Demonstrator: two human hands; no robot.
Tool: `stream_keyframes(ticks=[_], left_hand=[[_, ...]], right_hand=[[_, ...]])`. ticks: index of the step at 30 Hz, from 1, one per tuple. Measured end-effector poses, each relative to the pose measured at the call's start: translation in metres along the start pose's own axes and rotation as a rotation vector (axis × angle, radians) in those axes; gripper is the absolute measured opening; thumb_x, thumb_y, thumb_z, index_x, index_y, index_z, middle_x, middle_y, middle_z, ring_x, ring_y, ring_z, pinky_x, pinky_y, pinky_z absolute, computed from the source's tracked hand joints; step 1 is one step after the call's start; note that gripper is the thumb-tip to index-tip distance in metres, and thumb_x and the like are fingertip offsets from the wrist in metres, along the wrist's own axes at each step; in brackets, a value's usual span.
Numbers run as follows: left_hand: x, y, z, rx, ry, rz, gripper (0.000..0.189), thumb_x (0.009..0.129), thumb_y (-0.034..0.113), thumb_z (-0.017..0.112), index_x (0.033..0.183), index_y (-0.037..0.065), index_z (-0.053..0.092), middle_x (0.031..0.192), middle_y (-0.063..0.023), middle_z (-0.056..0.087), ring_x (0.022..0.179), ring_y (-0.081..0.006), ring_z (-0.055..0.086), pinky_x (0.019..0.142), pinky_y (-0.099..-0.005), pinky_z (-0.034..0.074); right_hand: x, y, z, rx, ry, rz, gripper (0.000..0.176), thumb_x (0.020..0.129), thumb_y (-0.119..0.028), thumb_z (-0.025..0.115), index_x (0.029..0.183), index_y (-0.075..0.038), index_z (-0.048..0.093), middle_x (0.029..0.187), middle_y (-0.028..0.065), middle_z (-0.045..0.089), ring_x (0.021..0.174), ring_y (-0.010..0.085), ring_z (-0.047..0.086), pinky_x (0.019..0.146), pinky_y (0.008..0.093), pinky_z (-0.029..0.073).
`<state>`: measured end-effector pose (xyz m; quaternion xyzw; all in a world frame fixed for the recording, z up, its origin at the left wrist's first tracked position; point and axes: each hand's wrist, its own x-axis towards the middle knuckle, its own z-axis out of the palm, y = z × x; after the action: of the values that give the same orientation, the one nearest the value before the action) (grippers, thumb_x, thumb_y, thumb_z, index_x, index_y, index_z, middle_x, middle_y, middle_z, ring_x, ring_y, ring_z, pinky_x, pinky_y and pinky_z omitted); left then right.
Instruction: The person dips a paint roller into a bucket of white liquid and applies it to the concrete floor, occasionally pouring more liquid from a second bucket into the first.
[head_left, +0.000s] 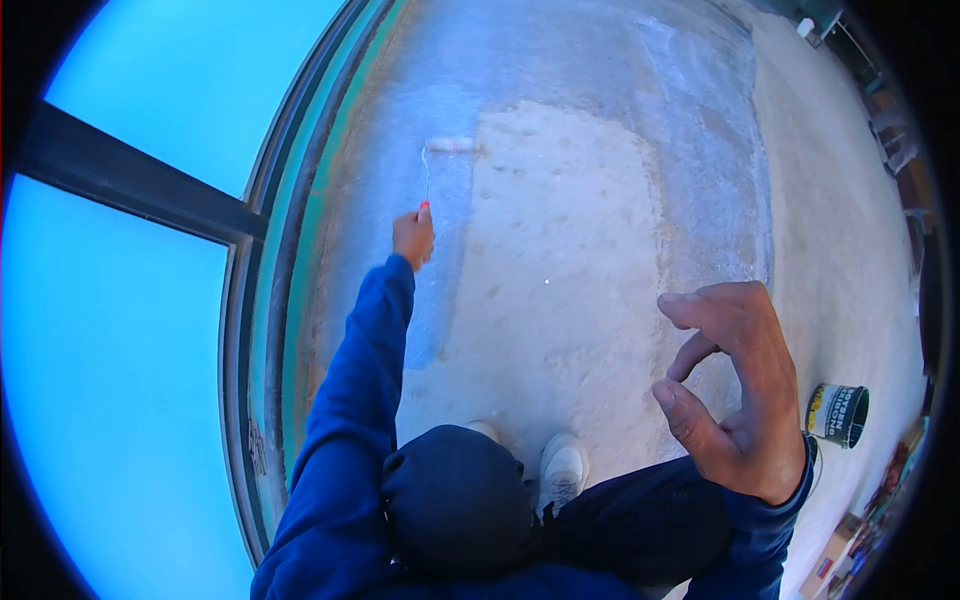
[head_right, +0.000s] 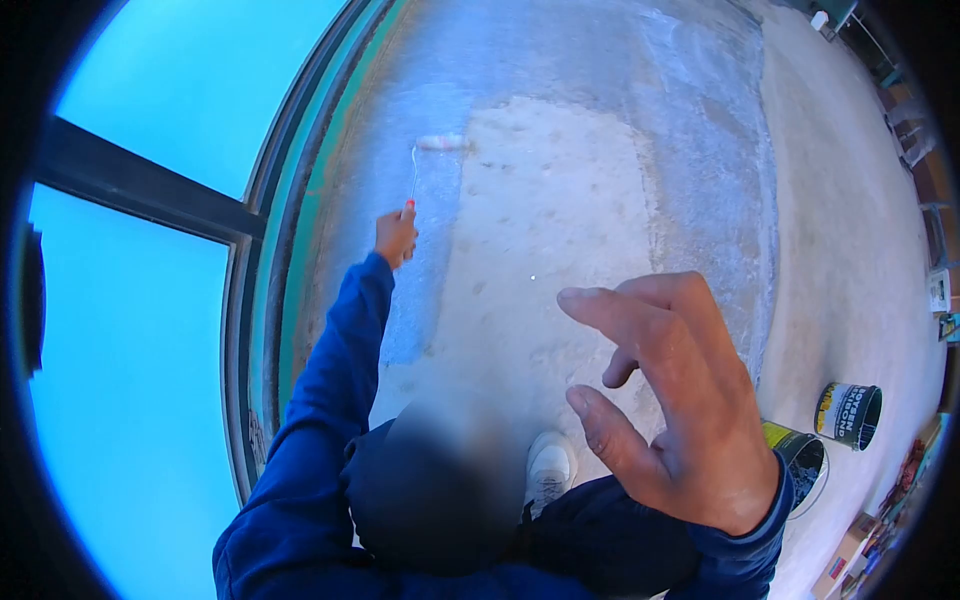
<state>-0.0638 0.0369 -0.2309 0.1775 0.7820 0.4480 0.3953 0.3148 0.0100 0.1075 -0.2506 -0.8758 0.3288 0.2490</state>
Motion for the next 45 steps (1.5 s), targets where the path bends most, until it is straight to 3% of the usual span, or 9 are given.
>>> stream_keyframes(ticks=[3,7,10,13,29,34,41,43,45], left_hand=[[0.060,0.037,0.030,0.046,0.023,0.033,0.045,0.096,0.042,0.047,0.070,0.005,0.051,0.052,-0.0050,0.045,0.034,-0.0153,0.039,0.029,-0.0310,0.026],[0.162,0.061,0.066,0.091,0.205,-0.019,0.045,0.093,0.035,0.049,0.078,-0.005,0.064,0.063,-0.0153,0.062,0.048,-0.0255,0.058,0.042,-0.0391,0.045],[0.181,0.080,0.074,0.069,0.175,-0.038,0.050,0.095,0.043,0.048,0.055,0.014,0.039,0.047,-0.0026,0.041,0.032,-0.0142,0.034,0.029,-0.0301,0.021],[0.158,0.074,0.039,-0.004,-0.071,-0.052,0.046,0.096,0.033,0.044,0.064,0.001,0.056,0.055,-0.0135,0.056,0.037,-0.0224,0.050,0.033,-0.0373,0.033],[-0.266,-0.120,-0.134,0.135,0.017,-0.212,0.035,0.097,0.034,0.049,0.112,0.005,0.062,0.058,0.0004,0.047,0.038,-0.0073,0.041,0.032,-0.0253,0.031],[-0.343,-0.213,-0.163,0.343,0.160,0.201,0.038,0.098,0.032,0.049,0.099,-0.002,0.064,0.060,0.0001,0.051,0.059,-0.0086,0.052,0.052,-0.0263,0.041],[-0.260,-0.129,-0.126,0.284,0.045,0.025,0.040,0.097,0.037,0.049,0.086,0.001,0.063,0.056,-0.0015,0.050,0.047,-0.0094,0.048,0.042,-0.0278,0.038],[-0.211,-0.102,-0.105,0.257,-0.024,-0.009,0.045,0.094,0.043,0.054,0.109,0.002,0.065,0.059,-0.0021,0.053,0.044,-0.0097,0.048,0.039,-0.0278,0.036],[-0.159,-0.085,-0.077,0.179,-0.013,0.053,0.042,0.096,0.040,0.049,0.083,0.003,0.062,0.054,-0.0025,0.049,0.040,-0.0108,0.045,0.036,-0.0288,0.035]], right_hand=[[0.003,0.002,-0.003,-0.030,-0.018,0.063,0.053,0.070,0.004,0.070,0.120,-0.002,0.055,0.103,0.0171,0.052,0.080,0.0235,0.053,0.061,0.0281,0.049],[0.009,0.006,0.000,0.002,-0.049,0.088,0.050,0.070,0.001,0.069,0.119,-0.002,0.056,0.101,0.0170,0.051,0.075,0.0218,0.056,0.061,0.0279,0.050],[0.009,0.014,0.002,-0.043,-0.055,0.053,0.047,0.072,-0.006,0.065,0.117,0.000,0.055,0.100,0.0176,0.051,0.066,0.0195,0.059,0.061,0.0274,0.050],[0.006,0.018,0.003,-0.062,-0.048,0.006,0.048,0.072,-0.008,0.066,0.117,0.000,0.054,0.100,0.0177,0.052,0.065,0.0183,0.059,0.060,0.0273,0.050],[-0.008,-0.008,0.005,-0.118,0.030,-0.130,0.042,0.076,-0.013,0.066,0.115,-0.003,0.057,0.104,0.0161,0.055,0.065,0.0179,0.060,0.063,0.0282,0.050],[-0.013,-0.010,0.005,-0.154,0.018,-0.122,0.042,0.076,-0.011,0.066,0.117,-0.006,0.057,0.107,0.0158,0.056,0.069,0.0194,0.060,0.063,0.0273,0.050],[-0.015,-0.008,0.008,-0.145,0.048,-0.118,0.041,0.078,-0.009,0.065,0.118,-0.006,0.058,0.109,0.0154,0.057,0.082,0.0237,0.060,0.061,0.0275,0.051],[-0.019,-0.007,0.006,-0.174,0.065,-0.118,0.040,0.078,-0.010,0.065,0.118,-0.006,0.058,0.109,0.0153,0.058,0.081,0.0237,0.060,0.061,0.0280,0.051],[-0.022,-0.008,0.004,-0.196,0.077,-0.116,0.041,0.078,-0.010,0.065,0.118,-0.006,0.058,0.110,0.0152,0.058,0.079,0.0232,0.060,0.061,0.0282,0.052]])
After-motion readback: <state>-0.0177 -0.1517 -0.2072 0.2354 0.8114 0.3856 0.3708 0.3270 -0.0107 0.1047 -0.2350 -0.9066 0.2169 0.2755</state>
